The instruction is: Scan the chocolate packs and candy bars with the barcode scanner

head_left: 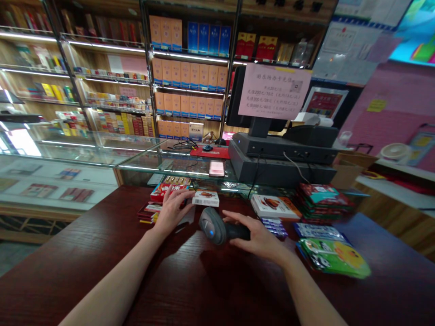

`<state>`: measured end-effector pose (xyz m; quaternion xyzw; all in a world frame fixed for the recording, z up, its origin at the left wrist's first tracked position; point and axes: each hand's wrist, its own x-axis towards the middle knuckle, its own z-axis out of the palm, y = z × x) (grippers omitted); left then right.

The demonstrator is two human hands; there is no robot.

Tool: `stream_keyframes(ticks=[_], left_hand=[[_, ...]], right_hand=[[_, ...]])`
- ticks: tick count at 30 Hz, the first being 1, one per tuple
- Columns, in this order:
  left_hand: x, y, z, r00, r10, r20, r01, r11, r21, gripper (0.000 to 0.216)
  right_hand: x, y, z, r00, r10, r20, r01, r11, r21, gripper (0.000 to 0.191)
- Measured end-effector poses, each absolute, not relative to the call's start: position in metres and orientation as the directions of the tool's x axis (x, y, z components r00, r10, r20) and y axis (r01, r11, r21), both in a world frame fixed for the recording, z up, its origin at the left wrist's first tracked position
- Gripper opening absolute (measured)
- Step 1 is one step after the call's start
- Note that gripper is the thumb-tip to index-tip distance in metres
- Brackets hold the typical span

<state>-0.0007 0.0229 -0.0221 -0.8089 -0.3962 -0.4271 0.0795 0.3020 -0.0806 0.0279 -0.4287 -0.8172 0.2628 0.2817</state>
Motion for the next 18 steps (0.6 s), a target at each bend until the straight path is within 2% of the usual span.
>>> stream_keyframes(ticks=[6, 13, 18], left_hand=[[0.001, 0.027, -0.024, 0.297, 0.538, 0.789, 0.717, -0.671, 0.188, 0.032], [0.000, 0.021, -0.020, 0.313, 0.589, 0.745, 0.718, -0.660, 0.219, 0.034], [0.001, 0.019, -0.017, 0.346, 0.571, 0.745, 0.720, -0.670, 0.179, 0.033]], right_hand=[[0.306, -0.080, 0.027, -0.452, 0.855, 0.255, 0.542, 0.490, -0.682, 0.073], [0.302, -0.080, 0.026, -0.485, 0.847, 0.219, 0.562, 0.493, -0.664, 0.075], [0.289, -0.080, 0.017, -0.572, 0.802, 0.172, 0.601, 0.553, -0.577, 0.073]])
